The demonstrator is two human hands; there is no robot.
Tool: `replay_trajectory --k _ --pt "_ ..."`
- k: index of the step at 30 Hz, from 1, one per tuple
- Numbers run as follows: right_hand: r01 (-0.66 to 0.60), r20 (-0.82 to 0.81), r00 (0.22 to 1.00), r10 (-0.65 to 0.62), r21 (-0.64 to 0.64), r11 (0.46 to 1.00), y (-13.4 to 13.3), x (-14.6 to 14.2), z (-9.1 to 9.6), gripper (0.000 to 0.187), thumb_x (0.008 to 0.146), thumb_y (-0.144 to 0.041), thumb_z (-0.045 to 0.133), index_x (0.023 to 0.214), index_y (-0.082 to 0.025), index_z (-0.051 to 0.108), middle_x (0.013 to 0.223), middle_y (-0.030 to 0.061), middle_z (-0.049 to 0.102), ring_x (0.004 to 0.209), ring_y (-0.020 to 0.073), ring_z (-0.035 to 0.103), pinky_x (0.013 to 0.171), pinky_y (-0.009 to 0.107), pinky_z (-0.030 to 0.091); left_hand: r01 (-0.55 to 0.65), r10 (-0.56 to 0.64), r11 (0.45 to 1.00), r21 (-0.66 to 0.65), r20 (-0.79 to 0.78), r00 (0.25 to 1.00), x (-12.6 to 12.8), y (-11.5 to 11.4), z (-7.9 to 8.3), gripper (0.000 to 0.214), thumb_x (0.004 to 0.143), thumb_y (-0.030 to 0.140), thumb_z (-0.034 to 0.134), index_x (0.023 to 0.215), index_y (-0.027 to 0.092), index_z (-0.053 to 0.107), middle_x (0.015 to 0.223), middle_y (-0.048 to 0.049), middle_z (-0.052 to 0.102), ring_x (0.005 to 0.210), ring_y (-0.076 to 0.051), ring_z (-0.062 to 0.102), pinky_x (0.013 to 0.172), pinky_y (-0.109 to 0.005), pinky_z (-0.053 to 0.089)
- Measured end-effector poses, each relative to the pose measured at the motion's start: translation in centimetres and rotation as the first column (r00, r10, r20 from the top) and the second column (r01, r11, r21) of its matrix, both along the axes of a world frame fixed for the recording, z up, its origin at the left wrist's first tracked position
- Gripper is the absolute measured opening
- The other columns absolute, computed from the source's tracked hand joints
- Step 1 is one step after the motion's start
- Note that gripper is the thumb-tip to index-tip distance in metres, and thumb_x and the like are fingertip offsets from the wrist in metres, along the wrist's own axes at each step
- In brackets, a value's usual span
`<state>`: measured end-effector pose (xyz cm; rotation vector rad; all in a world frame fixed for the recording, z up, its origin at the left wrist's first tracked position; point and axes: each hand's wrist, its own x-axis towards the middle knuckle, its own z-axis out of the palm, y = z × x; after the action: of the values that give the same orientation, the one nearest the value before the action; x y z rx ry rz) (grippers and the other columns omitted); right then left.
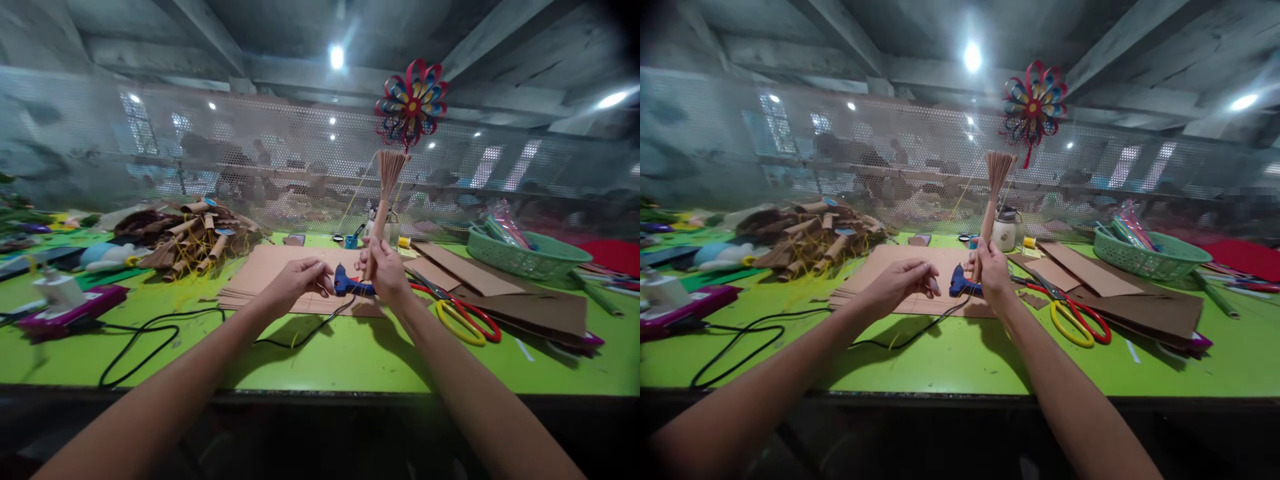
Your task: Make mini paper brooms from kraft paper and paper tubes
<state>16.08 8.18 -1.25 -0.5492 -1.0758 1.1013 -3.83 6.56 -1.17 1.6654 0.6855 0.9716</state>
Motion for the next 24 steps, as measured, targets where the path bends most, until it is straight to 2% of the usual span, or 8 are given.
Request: replay_trajectory --k 3,10,14,17,20,21,22,24 --pt "-0.021 -0.031 0.999 0.020 -0.007 1.000 -0.3 -0.7 -0.1 0.029 0.083 -0.045 0.064 0.092 -0.020 0.052 0.059 -0.0076 0.052 0.047 0.0077 0.053 0.051 0.022 0.048 -0.023 0.049 0.991 0.130 -0.200 0.979 1.2 -0.4 -0.3 0.036 0.089 0.044 0.045 0.084 0.012 0.059 0.073 -0.0081 0.066 0.066 -0.015 0.061 0.066 -0.029 0.049" --pt "-0.123 -0.087 0.989 0.119 -0.043 0.992 -1.7 -2.4 0.0 0.032 0.084 -0.047 0.060 0.095 -0.021 0.046 0.071 0.0001 0.067 0.057 0.0156 0.065 0.054 0.029 0.054 0.026 0.159 0.932 0.361 -0.472 0.867 3.4 -1.6 -1.3 0.033 0.090 0.039 0.045 0.073 0.015 0.061 0.067 -0.0040 0.065 0.062 -0.015 0.058 0.060 -0.024 0.040" --pt "-0.226 -0.094 0.971 0.219 -0.065 0.972 -2.4 -2.3 0.3 0.033 0.084 -0.047 0.060 0.097 -0.020 0.048 0.059 -0.0040 0.061 0.040 0.0107 0.054 0.037 0.020 0.043 0.033 0.233 0.910 0.413 -0.576 0.784 4.3 -1.7 -2.1 0.033 0.092 0.034 0.040 0.074 0.015 0.061 0.065 -0.0041 0.066 0.060 -0.016 0.060 0.061 -0.024 0.040" --pt "-0.251 -0.094 0.965 0.245 -0.070 0.965 -2.5 -2.1 0.6 0.033 0.082 -0.047 0.062 0.096 -0.019 0.050 0.054 -0.0073 0.054 0.032 0.0061 0.040 0.031 0.017 0.033 0.046 0.236 0.910 0.413 -0.603 0.762 4.5 -2.0 -2.3 0.035 0.091 0.030 0.038 0.070 0.014 0.061 0.062 -0.0037 0.065 0.057 -0.014 0.059 0.058 -0.023 0.040" --pt "-0.273 -0.079 0.960 0.268 -0.055 0.961 -2.5 -1.8 0.7 0.032 0.083 -0.046 0.061 0.096 -0.019 0.051 0.053 -0.0091 0.050 0.032 0.0042 0.035 0.032 0.015 0.029 0.112 0.189 0.905 0.410 -0.626 0.757 3.2 -2.7 -0.7 0.032 0.088 0.033 0.046 0.071 0.014 0.065 0.067 -0.0038 0.067 0.060 -0.014 0.059 0.057 -0.022 0.040" --pt "-0.287 -0.064 0.957 0.284 -0.053 0.956 -2.6 -1.7 0.7 0.032 0.084 -0.046 0.061 0.096 -0.019 0.051 0.053 -0.0095 0.049 0.033 0.0040 0.034 0.032 0.015 0.028 0.144 0.172 0.898 0.417 -0.631 0.756 2.3 -2.8 0.2 0.028 0.087 0.035 0.050 0.082 0.015 0.069 0.076 -0.0038 0.069 0.067 -0.015 0.061 0.060 -0.022 0.042" --pt "-0.305 -0.044 0.952 0.303 -0.056 0.951 -2.6 -1.7 0.7 0.031 0.084 -0.047 0.060 0.096 -0.019 0.051 0.053 -0.0099 0.048 0.033 0.0037 0.034 0.033 0.014 0.026 0.116 0.202 0.891 0.438 -0.613 0.764 1.3 -2.9 1.2 0.029 0.085 0.040 0.054 0.092 0.017 0.070 0.084 -0.0043 0.071 0.071 -0.015 0.062 0.062 -0.023 0.044" --pt "-0.353 -0.003 0.935 0.354 -0.073 0.933 -2.8 -1.8 0.7 0.031 0.086 -0.048 0.059 0.096 -0.020 0.050 0.053 -0.0103 0.046 0.034 0.0033 0.033 0.034 0.014 0.024 -0.063 0.388 0.825 0.561 -0.482 0.786 -1.0 -2.6 3.2 0.033 0.083 0.045 0.057 0.096 0.017 0.070 0.092 -0.0064 0.071 0.078 -0.018 0.063 0.069 -0.026 0.048"
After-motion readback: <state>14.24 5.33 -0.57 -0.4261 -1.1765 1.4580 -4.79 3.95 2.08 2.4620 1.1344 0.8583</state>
